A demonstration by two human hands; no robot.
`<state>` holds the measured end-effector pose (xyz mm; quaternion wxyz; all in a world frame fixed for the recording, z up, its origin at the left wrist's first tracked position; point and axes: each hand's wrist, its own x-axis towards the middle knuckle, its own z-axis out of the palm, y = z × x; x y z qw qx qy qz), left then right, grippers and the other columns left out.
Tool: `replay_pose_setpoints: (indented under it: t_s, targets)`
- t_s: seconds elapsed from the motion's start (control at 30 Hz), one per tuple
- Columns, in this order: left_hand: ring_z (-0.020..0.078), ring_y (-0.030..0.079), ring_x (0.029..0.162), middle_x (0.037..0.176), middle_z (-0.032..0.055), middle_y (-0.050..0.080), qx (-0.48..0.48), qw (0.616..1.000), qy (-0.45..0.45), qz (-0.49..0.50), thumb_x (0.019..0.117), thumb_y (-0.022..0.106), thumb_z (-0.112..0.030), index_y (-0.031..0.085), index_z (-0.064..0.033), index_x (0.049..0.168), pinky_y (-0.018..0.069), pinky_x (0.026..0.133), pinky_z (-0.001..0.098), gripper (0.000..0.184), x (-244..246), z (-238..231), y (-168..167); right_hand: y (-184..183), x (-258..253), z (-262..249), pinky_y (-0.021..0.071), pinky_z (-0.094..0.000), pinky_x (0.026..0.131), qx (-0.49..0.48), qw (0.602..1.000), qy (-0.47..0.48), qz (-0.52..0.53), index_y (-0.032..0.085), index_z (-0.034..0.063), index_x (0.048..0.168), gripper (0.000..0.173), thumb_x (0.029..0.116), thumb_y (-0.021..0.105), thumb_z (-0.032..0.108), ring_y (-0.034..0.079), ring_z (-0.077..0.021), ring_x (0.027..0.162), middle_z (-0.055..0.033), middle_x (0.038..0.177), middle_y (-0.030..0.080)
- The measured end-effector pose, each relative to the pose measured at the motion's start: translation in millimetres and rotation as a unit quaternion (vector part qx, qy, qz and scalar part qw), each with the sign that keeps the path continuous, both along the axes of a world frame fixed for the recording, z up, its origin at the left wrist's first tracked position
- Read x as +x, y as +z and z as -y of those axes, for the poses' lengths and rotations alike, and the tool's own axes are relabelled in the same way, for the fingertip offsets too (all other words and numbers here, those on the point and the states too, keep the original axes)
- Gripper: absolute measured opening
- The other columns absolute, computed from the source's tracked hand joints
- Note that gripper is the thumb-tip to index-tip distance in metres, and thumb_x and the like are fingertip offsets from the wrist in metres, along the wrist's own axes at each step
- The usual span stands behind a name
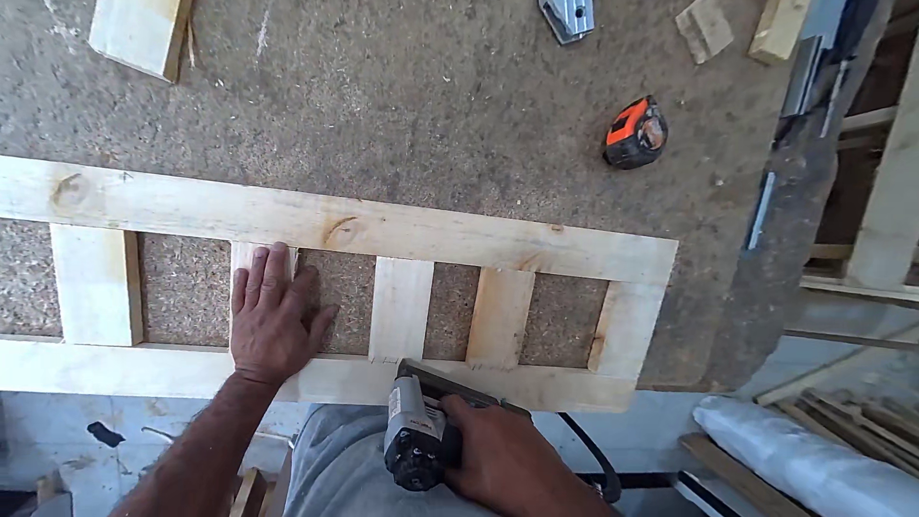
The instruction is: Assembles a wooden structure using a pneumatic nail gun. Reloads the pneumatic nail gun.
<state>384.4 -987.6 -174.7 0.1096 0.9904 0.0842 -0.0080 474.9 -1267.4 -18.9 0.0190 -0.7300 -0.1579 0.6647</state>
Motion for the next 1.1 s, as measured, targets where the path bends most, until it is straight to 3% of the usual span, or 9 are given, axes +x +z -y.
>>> replay_pose_setpoints:
  t_s: [0.53,0.6,0.67,0.7,0.77,0.9,1.03,1.1]
  targets:
    - [0.0336,0.026,0.156,0.164,0.0138,0.036,-0.009,1.000,0.013,0.006,0.0956,0.050,-0.068,0.061,-0.0169,0.141,0.0181,0.126,0.0590,0.069,1.3,1.1,2.8,-4.3,4.0,16.9,0.0547,-0.0615,0.079,-0.025,1.000,-0.003,-0.015,0.051,0.0177,0.141,0.066,0.0867,0.073,0.047,0.070,-0.0413,0.099,-0.0190,0.105,0.070]
    - [0.0367,0.042,0.147,0.153,0.0156,0.052,-0.040,0.998,0.029,0.036,0.0969,0.053,-0.064,0.065,-0.0119,0.134,0.0304,0.119,0.0608,0.065,11.8,-2.4,13.7,-0.9,5.5,14.4,0.0547,-0.0610,0.079,-0.040,0.999,0.000,-0.022,0.053,0.0164,0.137,0.063,0.0868,0.073,0.048,0.070,-0.0411,0.099,-0.0190,0.105,0.071]
    - [0.0416,0.060,0.123,0.125,0.0191,0.069,-0.063,0.995,0.041,0.068,0.0996,0.054,-0.056,0.067,-0.0057,0.126,0.0433,0.102,0.0634,0.058,38.9,-13.7,32.6,8.6,11.0,9.7,0.0552,-0.0594,0.080,-0.055,0.998,-0.003,-0.031,0.051,0.0191,0.141,0.068,0.0870,0.072,0.055,0.071,-0.0395,0.099,-0.0172,0.104,0.072]
    - [0.0415,0.063,0.116,0.116,0.0185,0.072,-0.071,0.994,0.048,0.071,0.1008,0.054,-0.051,0.069,-0.0048,0.123,0.0446,0.099,0.0628,0.053,56.1,-21.5,39.9,15.1,16.2,7.0,0.0555,-0.0597,0.079,-0.047,0.999,-0.012,-0.022,0.049,0.0210,0.145,0.073,0.0866,0.071,0.059,0.071,-0.0393,0.097,-0.0165,0.101,0.073]
    - [0.0411,0.062,0.116,0.114,0.0182,0.072,-0.065,0.994,0.059,0.066,0.1018,0.054,-0.047,0.070,-0.0059,0.121,0.0435,0.102,0.0620,0.048,90.4,-37.9,44.0,29.8,33.0,-5.1,0.0556,-0.0594,0.073,-0.013,0.999,-0.034,0.019,0.049,0.0223,0.146,0.077,0.0847,0.069,0.065,0.072,-0.0380,0.090,-0.0150,0.094,0.072]
    - [0.0386,0.057,0.121,0.120,0.0167,0.067,-0.033,0.994,0.097,0.044,0.1016,0.050,-0.055,0.070,-0.0120,0.119,0.0403,0.103,0.0603,0.051,136.3,-60.1,18.0,36.8,76.9,-47.5,0.0565,-0.0570,0.072,0.051,0.990,-0.096,0.088,0.057,0.0182,0.135,0.062,0.0878,0.066,0.057,0.071,-0.0335,0.091,-0.0119,0.095,0.070]
    - [0.0368,0.062,0.111,0.104,0.0147,0.070,-0.016,0.993,0.114,0.020,0.1020,0.042,-0.055,0.072,-0.0106,0.097,0.0427,0.098,0.0580,0.054,139.5,-61.9,5.8,15.6,99.3,-74.2,0.0569,-0.0548,0.076,0.031,0.991,-0.109,0.078,0.058,0.0149,0.132,0.060,0.0922,0.062,0.059,0.071,-0.0311,0.095,-0.0114,0.098,0.070]
    - [0.0357,0.063,0.109,0.100,0.0137,0.070,-0.009,0.993,0.116,0.016,0.1012,0.040,-0.054,0.072,-0.0112,0.093,0.0434,0.096,0.0574,0.054,140.2,-62.8,3.8,6.0,105.1,-79.2,0.0569,-0.0552,0.076,0.021,0.993,-0.101,0.061,0.057,0.0159,0.135,0.062,0.0913,0.064,0.059,0.071,-0.0320,0.095,-0.0118,0.099,0.070]
